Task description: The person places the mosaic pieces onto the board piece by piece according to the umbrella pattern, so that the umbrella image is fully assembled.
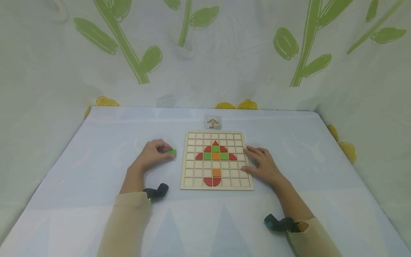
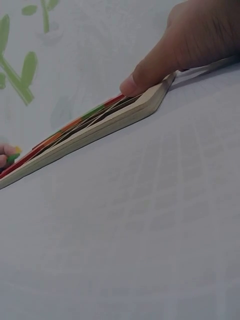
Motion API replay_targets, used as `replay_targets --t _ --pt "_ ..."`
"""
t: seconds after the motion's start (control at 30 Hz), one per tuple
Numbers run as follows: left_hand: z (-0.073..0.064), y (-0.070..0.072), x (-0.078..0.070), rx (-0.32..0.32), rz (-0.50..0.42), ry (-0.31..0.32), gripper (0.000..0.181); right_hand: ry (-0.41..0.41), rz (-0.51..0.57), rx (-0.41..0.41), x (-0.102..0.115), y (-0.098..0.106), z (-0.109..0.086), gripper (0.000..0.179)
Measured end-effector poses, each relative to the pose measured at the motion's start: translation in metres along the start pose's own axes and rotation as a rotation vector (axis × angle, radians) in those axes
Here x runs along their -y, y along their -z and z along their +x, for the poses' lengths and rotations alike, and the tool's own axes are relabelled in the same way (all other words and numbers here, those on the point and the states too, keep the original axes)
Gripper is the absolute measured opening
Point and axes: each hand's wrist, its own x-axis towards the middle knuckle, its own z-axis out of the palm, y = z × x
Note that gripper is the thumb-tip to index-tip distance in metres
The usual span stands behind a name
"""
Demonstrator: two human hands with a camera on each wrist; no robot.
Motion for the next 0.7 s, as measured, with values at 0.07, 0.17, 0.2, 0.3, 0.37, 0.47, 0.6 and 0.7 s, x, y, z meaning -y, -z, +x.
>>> replay_targets --t 0.07,0.17,0.2,0.3,0.37,0.47,0.6,0.7 --pt "-0.001 -0.001 0.000 0.010 0.001 -0.016 0.026 0.006 -0.004 0.000 0.000 0.000 0.000 0.070" --pt "-0.002 -0.002 -0.003 0.017 0.005 -0.045 0.024 0.015 -0.005 -0.001 0.000 0.001 0.000 0.070" --pt "-0.002 -0.003 -0.004 0.019 0.010 -0.057 0.024 0.018 -0.002 0.000 0.000 0.001 -0.001 0.070" --pt "-0.002 -0.004 -0.008 0.025 0.005 -0.085 0.023 0.024 0.000 -0.001 -0.001 0.001 -0.001 0.069" --pt "-0.002 -0.005 -0.011 0.035 0.004 -0.099 0.024 0.028 -0.002 -0.001 -0.001 0.001 -0.001 0.070" --pt "-0.002 -0.007 -0.015 0.052 0.001 -0.101 0.024 0.032 -0.007 -0.003 -0.002 0.000 0.000 0.070" --pt "-0.002 -0.009 -0.018 0.067 -0.007 -0.109 0.024 0.031 -0.012 -0.009 -0.003 0.000 0.000 0.070" --pt "-0.002 -0.010 -0.020 0.077 -0.009 -0.120 0.026 0.023 -0.010 -0.012 -0.003 -0.001 0.000 0.070"
